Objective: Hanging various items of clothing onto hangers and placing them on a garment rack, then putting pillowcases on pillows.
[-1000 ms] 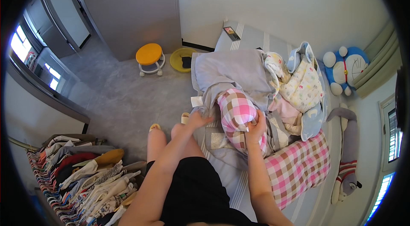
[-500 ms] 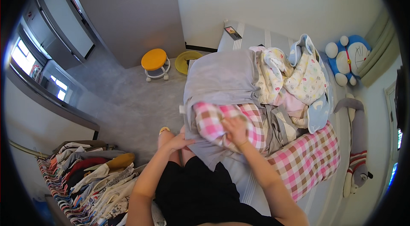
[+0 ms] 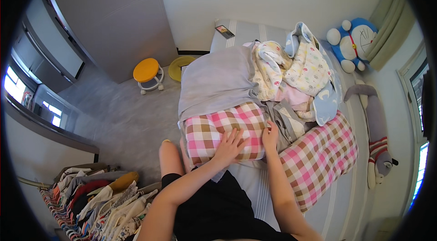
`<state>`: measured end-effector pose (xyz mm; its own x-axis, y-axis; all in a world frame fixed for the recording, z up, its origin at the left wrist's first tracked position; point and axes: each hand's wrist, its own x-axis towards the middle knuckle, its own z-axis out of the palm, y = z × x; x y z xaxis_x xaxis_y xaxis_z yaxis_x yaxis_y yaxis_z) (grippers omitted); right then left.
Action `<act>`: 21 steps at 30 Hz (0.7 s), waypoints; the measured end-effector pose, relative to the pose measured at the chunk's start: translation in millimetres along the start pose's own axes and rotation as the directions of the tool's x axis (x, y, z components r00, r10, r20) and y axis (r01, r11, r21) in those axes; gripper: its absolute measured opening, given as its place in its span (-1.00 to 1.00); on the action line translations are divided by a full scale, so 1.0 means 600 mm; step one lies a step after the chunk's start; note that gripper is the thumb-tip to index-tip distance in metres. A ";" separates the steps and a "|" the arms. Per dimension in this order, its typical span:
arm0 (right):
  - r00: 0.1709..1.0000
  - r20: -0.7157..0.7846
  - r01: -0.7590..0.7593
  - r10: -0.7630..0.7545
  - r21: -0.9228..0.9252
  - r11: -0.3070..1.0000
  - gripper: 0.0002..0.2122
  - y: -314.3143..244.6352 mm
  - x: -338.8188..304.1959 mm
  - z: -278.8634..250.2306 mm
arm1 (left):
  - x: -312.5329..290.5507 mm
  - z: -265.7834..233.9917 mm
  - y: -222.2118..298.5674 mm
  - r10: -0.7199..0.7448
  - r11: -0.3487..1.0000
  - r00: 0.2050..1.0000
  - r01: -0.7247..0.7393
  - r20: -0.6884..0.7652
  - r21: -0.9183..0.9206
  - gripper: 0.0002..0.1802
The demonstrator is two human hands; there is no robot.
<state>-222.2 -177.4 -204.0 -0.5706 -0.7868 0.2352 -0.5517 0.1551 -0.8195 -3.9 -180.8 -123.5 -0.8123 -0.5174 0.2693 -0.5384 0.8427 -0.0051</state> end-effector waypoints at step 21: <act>0.759 0.513 -0.649 0.402 0.534 0.542 -0.66 -0.062 -0.069 -0.146 | 0.024 0.045 -0.086 -0.328 0.937 0.917 0.284 -0.228 -0.206 -0.74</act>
<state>-231.4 -98.0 -137.6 -0.3423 -0.8410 -0.4189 0.3959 0.2752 -0.8761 6.0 -236.0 -145.3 -0.5172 -0.7167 0.4678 -0.6884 0.6732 0.2701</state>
